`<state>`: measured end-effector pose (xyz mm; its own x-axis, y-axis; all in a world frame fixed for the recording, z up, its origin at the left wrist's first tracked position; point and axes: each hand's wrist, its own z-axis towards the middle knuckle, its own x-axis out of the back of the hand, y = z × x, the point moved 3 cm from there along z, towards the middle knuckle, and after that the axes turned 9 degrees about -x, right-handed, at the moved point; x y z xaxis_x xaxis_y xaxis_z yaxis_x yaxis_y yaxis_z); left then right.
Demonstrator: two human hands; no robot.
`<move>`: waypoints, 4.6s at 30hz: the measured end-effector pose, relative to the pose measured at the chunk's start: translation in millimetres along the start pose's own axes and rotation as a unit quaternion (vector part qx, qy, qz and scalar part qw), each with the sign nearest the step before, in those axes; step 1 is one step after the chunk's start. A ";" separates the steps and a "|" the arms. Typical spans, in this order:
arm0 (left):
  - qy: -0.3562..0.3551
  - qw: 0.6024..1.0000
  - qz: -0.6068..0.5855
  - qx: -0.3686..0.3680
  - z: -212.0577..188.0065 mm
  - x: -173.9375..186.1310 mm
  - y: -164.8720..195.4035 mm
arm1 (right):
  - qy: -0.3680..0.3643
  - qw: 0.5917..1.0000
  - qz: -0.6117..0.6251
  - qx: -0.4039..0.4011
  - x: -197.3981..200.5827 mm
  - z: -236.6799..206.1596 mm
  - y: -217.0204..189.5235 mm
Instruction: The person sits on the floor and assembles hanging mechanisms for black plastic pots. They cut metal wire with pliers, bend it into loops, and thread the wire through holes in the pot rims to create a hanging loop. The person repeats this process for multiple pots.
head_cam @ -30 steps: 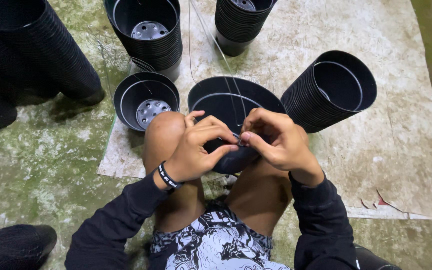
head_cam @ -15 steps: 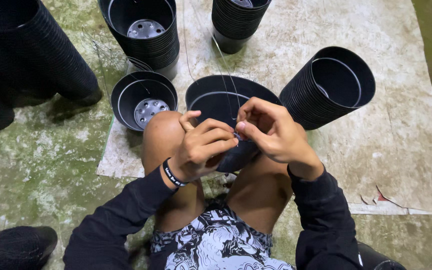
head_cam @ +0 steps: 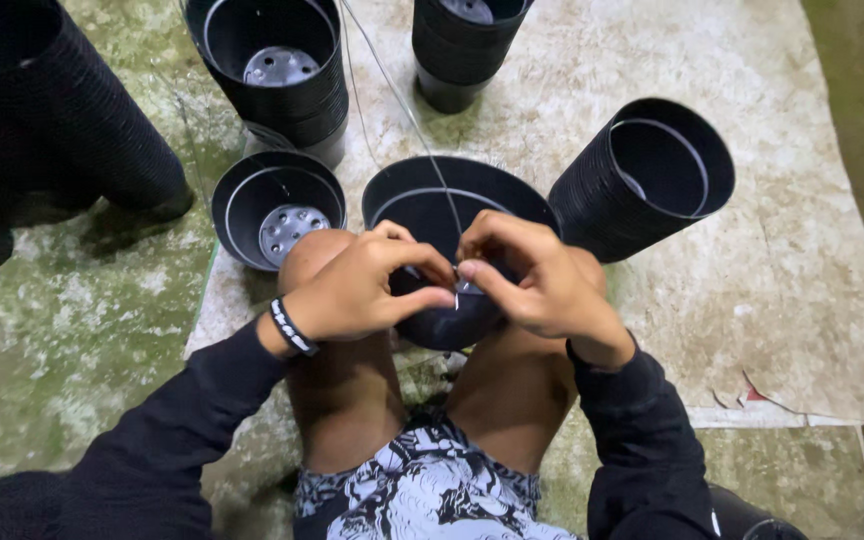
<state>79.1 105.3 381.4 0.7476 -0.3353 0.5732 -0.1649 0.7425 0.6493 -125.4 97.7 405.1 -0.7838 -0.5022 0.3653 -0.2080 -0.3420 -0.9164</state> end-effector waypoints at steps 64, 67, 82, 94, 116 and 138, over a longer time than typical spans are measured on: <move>0.303 0.893 -0.086 0.323 123.9 -44.5 -268.2 | 0.143 0.760 -0.634 0.028 61.4 107.8 179.2; 0.289 0.894 -0.040 0.340 123.7 -41.2 -267.0 | 0.153 0.746 -0.647 0.043 58.0 109.1 182.4; 0.370 0.844 -0.088 0.377 116.8 -39.9 -276.8 | 0.152 0.682 -0.713 0.055 42.4 125.1 213.3; 0.371 0.842 0.002 0.392 114.7 -36.2 -274.5 | 0.144 0.661 -0.733 0.072 35.9 131.9 223.5; 0.125 0.935 -0.279 0.177 86.9 2.6 -279.9 | 0.144 0.986 0.062 -0.051 139.4 46.4 155.3; 0.118 0.991 -0.064 0.025 103.1 5.1 -200.6 | 0.375 0.912 -0.141 0.088 169.9 50.7 154.0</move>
<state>49.6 -105.2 305.6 0.8931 -0.2758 0.3555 -0.0862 0.6706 0.7368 -260.9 -80.6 334.3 -0.9074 0.2872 0.3067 -0.4173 -0.5294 -0.7387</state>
